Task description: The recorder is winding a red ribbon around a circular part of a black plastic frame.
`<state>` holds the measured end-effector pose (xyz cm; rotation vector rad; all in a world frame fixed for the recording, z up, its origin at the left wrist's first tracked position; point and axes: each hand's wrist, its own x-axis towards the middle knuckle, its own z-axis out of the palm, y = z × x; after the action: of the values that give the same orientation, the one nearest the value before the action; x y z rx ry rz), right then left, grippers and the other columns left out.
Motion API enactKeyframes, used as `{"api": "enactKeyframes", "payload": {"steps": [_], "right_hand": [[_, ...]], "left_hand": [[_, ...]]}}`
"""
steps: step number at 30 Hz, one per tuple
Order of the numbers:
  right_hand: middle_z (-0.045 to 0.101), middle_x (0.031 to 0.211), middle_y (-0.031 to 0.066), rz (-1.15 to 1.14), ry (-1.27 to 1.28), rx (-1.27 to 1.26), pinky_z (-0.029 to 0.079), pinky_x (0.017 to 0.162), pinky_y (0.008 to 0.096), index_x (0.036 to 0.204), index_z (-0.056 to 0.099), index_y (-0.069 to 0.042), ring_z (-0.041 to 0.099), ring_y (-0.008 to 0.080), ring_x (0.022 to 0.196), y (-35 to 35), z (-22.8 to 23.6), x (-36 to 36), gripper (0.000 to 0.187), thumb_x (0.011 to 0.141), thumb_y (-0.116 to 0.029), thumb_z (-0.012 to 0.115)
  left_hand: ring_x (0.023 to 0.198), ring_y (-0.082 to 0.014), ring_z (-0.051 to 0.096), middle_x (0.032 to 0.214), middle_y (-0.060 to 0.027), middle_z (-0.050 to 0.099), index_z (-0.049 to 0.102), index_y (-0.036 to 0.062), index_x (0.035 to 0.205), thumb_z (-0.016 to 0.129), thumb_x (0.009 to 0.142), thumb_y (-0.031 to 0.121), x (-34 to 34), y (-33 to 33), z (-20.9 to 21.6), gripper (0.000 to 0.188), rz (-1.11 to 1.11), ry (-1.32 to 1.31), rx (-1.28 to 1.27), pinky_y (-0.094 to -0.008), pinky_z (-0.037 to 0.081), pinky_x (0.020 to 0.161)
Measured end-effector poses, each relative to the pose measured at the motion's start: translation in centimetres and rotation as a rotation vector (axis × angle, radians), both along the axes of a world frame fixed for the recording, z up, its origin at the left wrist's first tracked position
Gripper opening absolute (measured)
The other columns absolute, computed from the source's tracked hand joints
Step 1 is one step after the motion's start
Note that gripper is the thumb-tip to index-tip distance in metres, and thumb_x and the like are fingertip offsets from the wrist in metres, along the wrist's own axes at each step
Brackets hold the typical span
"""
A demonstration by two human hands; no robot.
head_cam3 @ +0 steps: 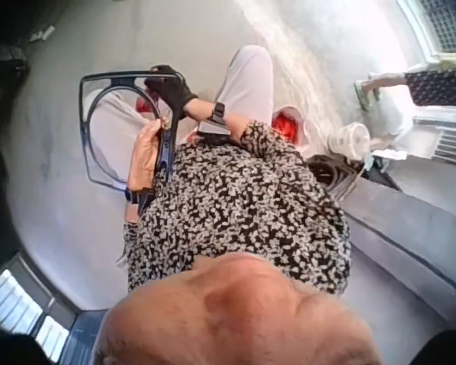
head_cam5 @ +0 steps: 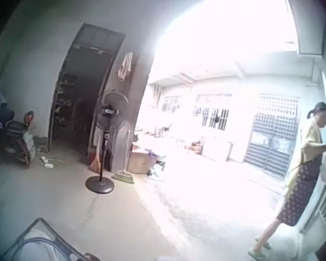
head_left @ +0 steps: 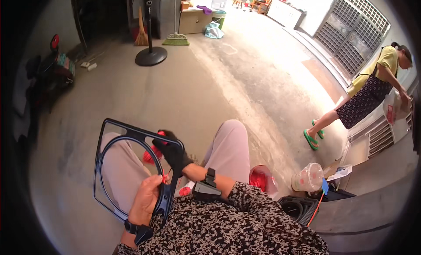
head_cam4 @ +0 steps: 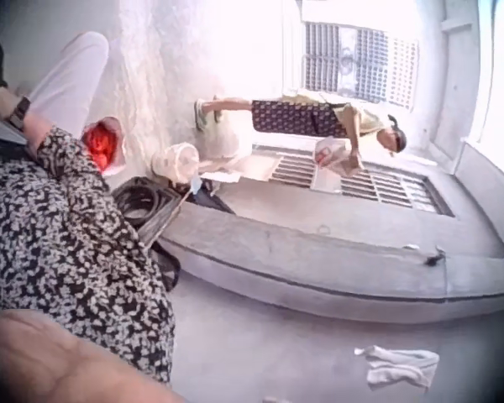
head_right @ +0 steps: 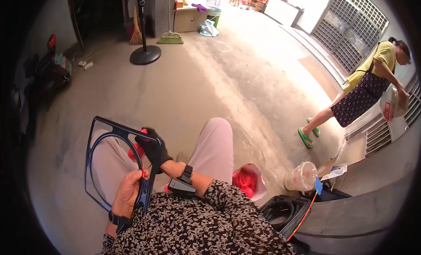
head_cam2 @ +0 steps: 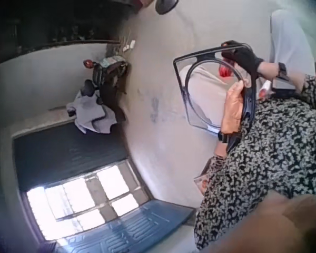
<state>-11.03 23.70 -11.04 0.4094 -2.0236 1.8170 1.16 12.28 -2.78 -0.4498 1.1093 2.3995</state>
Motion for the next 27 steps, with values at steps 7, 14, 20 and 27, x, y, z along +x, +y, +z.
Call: {"api": "enactKeyframes", "payload": {"steps": [7,14,20,27], "right_hand": [[0.06,0.114,0.0116,1.337,-1.164,-0.976,0.051,0.083,0.0352,0.133,0.043,-0.007,0.061,0.0209,0.095,1.8,5.7,2.1,0.044,0.093,-0.022,0.055],[0.058,0.095,0.0019,1.551,-0.796,-0.953,0.049,0.077,0.0301,0.139,0.033,-0.002,0.058,0.0118,0.081,1.7,5.3,2.3,0.06,0.088,-0.02,0.06],[0.058,0.118,0.01,0.74,-0.371,-0.038,0.041,0.099,0.0312,0.123,0.049,0.0,0.055,0.0193,0.111,5.4,3.8,2.9,0.039,0.091,-0.021,0.055],[0.053,0.076,0.0016,0.531,-0.634,-1.179,0.046,0.071,0.0304,0.105,0.05,-0.004,0.057,0.0142,0.073,15.1,7.4,2.6,0.03,0.092,-0.032,0.051]], "left_hand": [[0.09,-0.0178,0.063,0.099,-0.0082,0.064,0.057,-0.0011,0.11,0.064,0.087,0.015,0.2,0.0,-3.1,0.03,0.131,0.186,0.012,-0.0319,0.052,0.083],[0.09,-0.0156,0.063,0.1,-0.0071,0.065,0.057,-0.0027,0.111,0.067,0.086,0.021,0.8,0.0,-2.0,0.036,0.025,0.198,0.003,-0.0298,0.051,0.08],[0.083,-0.0116,0.062,0.095,-0.0082,0.065,0.061,-0.0038,0.1,0.054,0.094,0.019,0.5,-0.4,-1.3,0.024,0.075,0.245,-0.117,-0.0248,0.051,0.077],[0.073,-0.0073,0.06,0.086,-0.0022,0.062,0.061,0.0004,0.094,0.059,0.091,0.02,-0.1,-1.5,-0.7,0.019,0.019,0.096,0.052,-0.0209,0.05,0.067]]}}
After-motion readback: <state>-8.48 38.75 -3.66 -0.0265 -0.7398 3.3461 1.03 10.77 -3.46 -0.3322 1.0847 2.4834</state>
